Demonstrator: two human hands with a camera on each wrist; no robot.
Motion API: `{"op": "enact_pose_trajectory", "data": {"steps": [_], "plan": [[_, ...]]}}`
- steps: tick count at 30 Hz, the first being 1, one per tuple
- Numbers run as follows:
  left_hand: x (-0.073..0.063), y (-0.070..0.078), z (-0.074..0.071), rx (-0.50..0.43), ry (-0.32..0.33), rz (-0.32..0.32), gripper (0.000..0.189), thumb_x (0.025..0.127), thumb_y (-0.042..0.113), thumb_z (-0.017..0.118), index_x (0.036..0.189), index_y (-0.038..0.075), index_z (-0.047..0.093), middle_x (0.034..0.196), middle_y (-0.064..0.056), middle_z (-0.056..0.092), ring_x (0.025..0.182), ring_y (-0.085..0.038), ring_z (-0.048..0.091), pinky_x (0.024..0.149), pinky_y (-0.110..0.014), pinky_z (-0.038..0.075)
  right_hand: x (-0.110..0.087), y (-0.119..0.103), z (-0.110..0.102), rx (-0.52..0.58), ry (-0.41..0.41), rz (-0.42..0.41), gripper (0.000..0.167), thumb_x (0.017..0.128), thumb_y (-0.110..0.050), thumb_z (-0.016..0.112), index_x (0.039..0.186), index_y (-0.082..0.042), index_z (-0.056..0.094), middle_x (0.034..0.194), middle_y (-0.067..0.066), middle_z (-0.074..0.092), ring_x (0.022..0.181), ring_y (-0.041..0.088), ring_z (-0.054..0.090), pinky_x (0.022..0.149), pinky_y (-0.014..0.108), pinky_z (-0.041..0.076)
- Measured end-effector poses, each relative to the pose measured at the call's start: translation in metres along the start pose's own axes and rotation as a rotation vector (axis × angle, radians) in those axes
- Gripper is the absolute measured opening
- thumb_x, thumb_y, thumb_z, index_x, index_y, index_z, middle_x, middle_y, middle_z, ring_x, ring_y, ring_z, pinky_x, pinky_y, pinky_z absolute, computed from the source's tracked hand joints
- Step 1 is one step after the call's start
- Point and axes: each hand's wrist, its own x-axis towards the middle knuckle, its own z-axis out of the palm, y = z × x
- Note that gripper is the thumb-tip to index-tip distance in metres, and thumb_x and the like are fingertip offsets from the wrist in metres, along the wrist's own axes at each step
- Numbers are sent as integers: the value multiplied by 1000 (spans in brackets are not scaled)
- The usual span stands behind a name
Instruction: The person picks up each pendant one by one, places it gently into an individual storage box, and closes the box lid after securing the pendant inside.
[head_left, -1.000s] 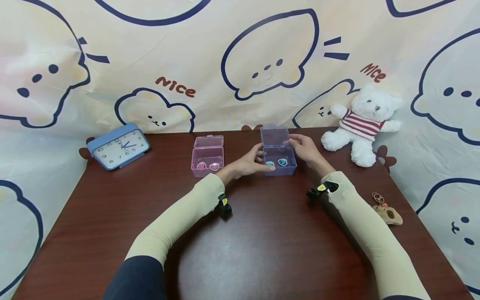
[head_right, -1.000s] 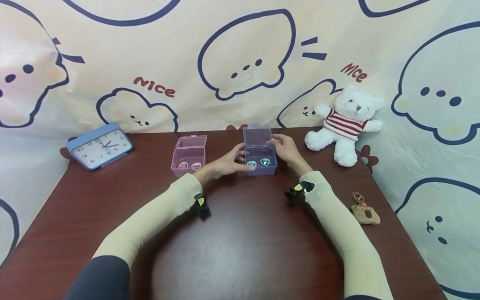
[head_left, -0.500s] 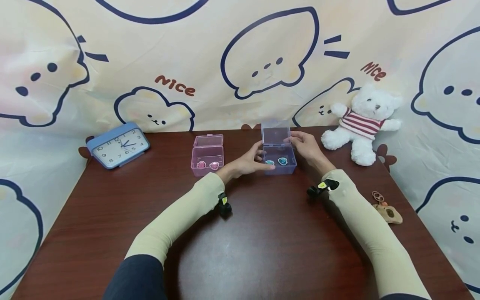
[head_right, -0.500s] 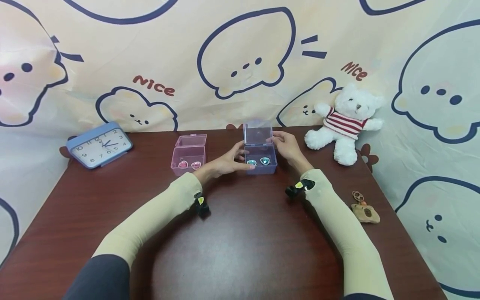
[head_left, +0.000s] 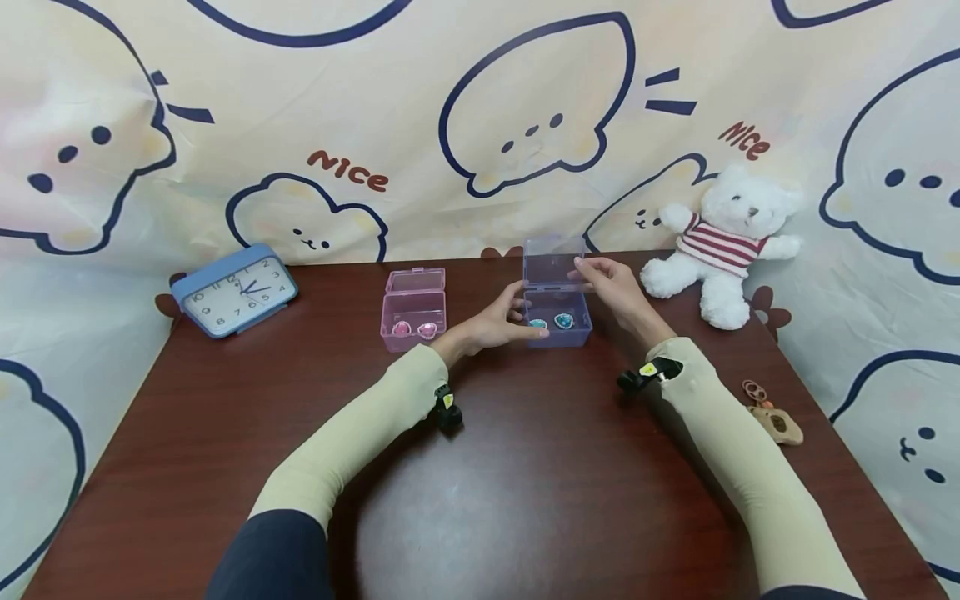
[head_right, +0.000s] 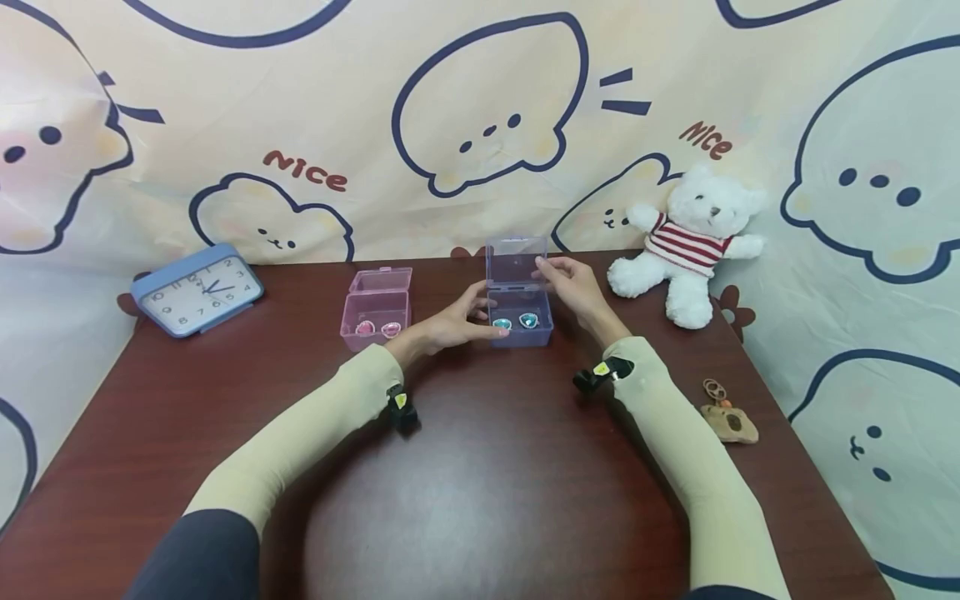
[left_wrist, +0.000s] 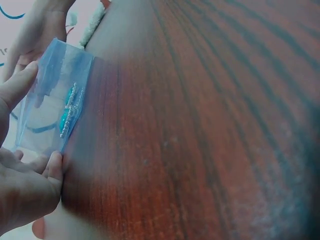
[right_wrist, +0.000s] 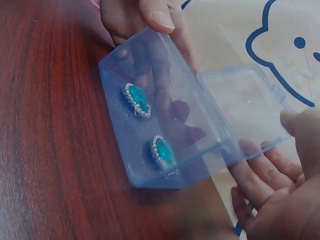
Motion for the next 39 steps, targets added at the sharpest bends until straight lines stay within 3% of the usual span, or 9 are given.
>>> {"op": "enact_pose_trajectory", "data": {"steps": [4,11,18,23,33,39], "plan": [[-1,-2,0,-14,-2,12,100,91,31,79,163,29,10,163,-11,36,139,-30,40,118,-51,36,-3,-3,0,28,1,32,75,92,-70,59,133,-7,63,129,12,71,120,33,69,120,49,40],[-1,0,-1,-10,1,20,97,91,31,79,162,27,11,161,-11,37,138,-30,41,117,-50,37,-8,-11,2,72,9,46,85,90,-78,52,133,-5,63,132,14,69,114,26,72,105,49,44],[-1,-1,0,-21,5,15,95,90,30,80,160,28,15,159,-12,39,136,-31,41,116,-50,36,-12,-9,3,100,23,66,76,94,-72,55,128,-5,66,136,14,66,116,23,72,105,48,45],[0,0,-1,-30,5,13,94,90,29,80,159,29,15,159,-12,39,136,-31,41,116,-50,35,-14,-7,3,80,6,76,73,96,-68,56,130,-4,64,140,13,61,126,29,65,109,47,44],[1,1,-1,-44,1,13,93,91,28,80,159,27,15,161,-13,36,139,-32,40,116,-50,38,-24,-7,-5,96,-115,66,69,99,-59,57,143,-6,53,149,20,56,141,33,52,111,42,42],[0,0,-1,-48,21,19,86,90,24,81,155,29,24,160,-15,40,138,-32,43,116,-50,38,-30,2,-11,187,-216,57,48,104,-42,59,139,-10,53,138,4,59,138,28,50,108,33,43]]}}
